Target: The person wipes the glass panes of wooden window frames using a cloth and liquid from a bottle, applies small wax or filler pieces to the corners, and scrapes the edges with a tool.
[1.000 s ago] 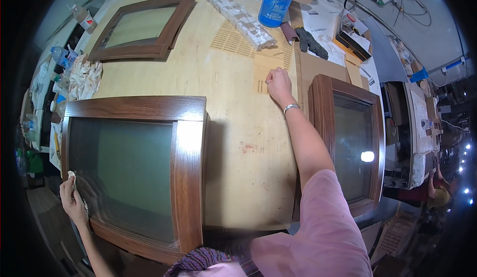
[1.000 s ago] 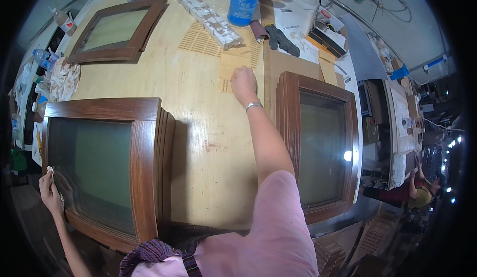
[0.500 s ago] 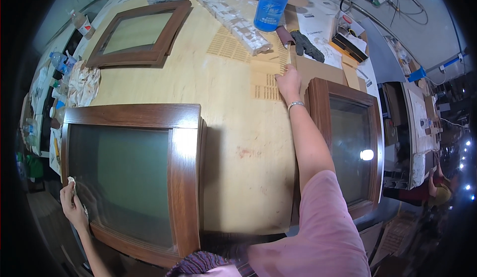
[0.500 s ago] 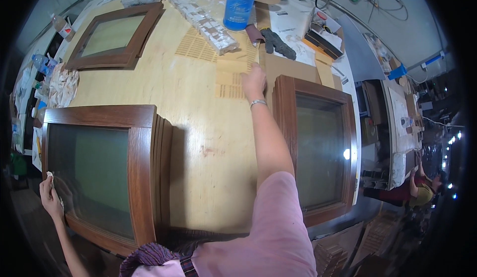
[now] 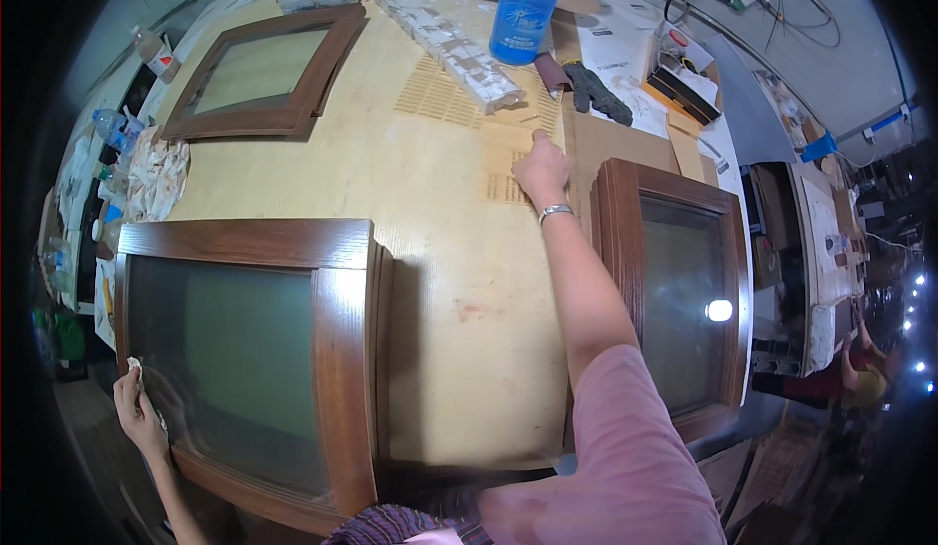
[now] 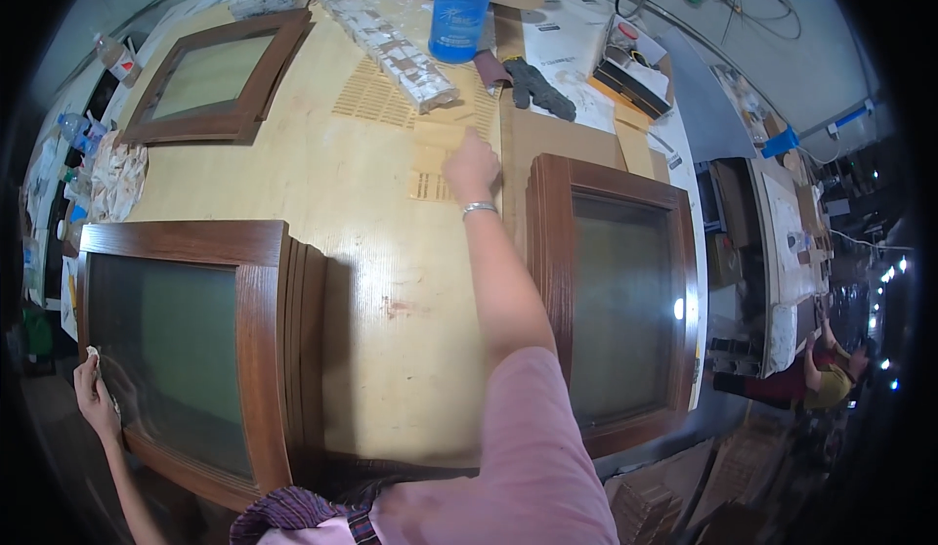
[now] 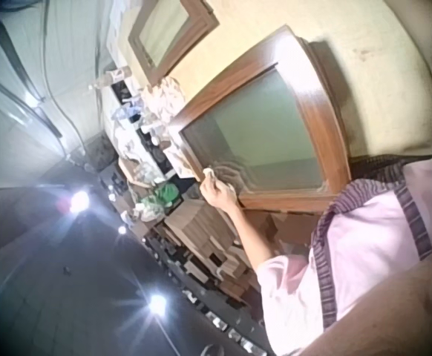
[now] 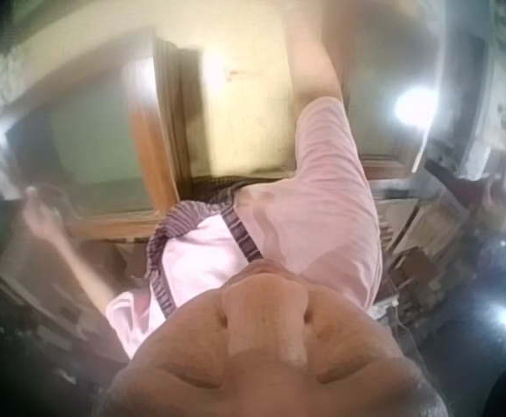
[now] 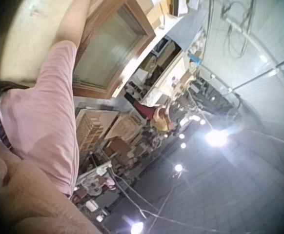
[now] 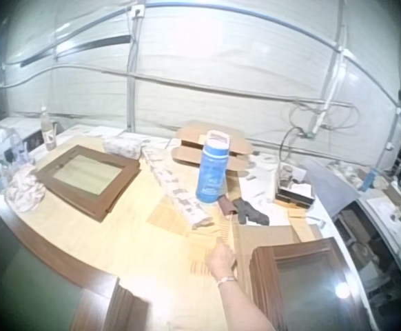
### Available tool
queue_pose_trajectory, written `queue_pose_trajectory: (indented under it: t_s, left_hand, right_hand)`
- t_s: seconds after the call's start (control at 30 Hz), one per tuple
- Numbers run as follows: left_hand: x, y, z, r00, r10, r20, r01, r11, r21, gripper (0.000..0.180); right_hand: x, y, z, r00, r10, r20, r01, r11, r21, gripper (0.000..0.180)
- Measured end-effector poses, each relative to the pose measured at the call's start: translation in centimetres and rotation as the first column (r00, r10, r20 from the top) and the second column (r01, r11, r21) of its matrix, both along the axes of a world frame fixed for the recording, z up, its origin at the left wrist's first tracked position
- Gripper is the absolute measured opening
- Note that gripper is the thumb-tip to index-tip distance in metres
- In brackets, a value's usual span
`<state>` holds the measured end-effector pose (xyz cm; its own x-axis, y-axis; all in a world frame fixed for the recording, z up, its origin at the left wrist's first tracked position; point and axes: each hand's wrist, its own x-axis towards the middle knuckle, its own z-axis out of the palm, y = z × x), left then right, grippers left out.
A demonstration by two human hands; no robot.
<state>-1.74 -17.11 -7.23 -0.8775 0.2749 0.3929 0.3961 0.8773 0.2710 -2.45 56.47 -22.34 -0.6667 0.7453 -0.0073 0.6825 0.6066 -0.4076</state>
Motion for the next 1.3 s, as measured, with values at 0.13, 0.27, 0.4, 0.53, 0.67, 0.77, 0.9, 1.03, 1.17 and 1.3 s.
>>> queue_pose_trajectory:
  t_s: [0.13,0.27,0.4,0.53,0.67,0.77,0.9,1.03,1.17,1.3]
  left_hand:
    - [-0.3,-0.1,-0.1,1.000,-0.002,0.014,0.002,1.000,0.001,0.033]
    - [-0.2,0.6,0.2,1.000,0.000,0.003,-0.001,1.000,0.006,0.032]
    - [-0.2,0.2,0.0,1.000,0.004,0.012,-0.004,1.000,-0.006,0.032]
    - [-0.3,-0.2,-0.2,1.000,0.014,0.028,-0.014,1.000,0.024,0.032]
    - [-0.4,-0.3,-0.3,0.999,0.007,0.035,-0.008,0.999,0.050,0.033]
    - [-0.7,-0.4,-0.4,0.999,0.006,0.038,-0.007,0.999,0.036,0.033]
    - [-0.3,-0.1,-0.2,1.000,-0.001,0.018,0.001,1.000,0.005,0.033]
    - [-0.4,-0.9,-0.4,1.000,0.018,0.025,-0.018,1.000,-0.003,0.032]
    - [-0.6,-0.4,-0.3,0.999,0.040,0.033,-0.041,0.999,0.008,0.031]
    - [-0.5,-0.8,-0.2,0.998,0.045,0.041,-0.044,0.999,-0.018,0.033]
  right_hand:
    - [0.2,0.1,0.2,0.999,-0.049,-0.018,0.047,0.995,-0.090,0.059]
    - [1.3,-1.2,1.6,0.999,-0.044,0.023,0.043,0.997,0.060,0.067]
    - [1.2,-0.2,0.9,0.999,-0.021,-0.027,0.021,0.999,0.030,0.064]
    - [0.3,1.7,-1.2,0.997,0.005,-0.078,0.002,0.996,0.092,0.065]
    - [0.5,3.6,-2.9,0.964,0.087,-0.251,-0.077,0.996,0.048,0.057]
    - [0.7,5.8,-5.2,0.866,0.068,-0.495,-0.218,0.943,-0.252,0.054]
    - [0.8,5.2,-4.3,0.757,-0.066,-0.650,-0.441,0.683,-0.583,0.057]
    - [0.1,4.0,-3.7,0.810,-0.054,-0.583,-0.410,0.660,-0.630,0.053]
    - [-0.7,4.3,-4.0,0.851,0.008,-0.526,-0.337,0.776,-0.533,0.045]
    - [-1.4,4.3,-3.8,0.846,-0.090,-0.525,-0.309,0.720,-0.621,0.042]
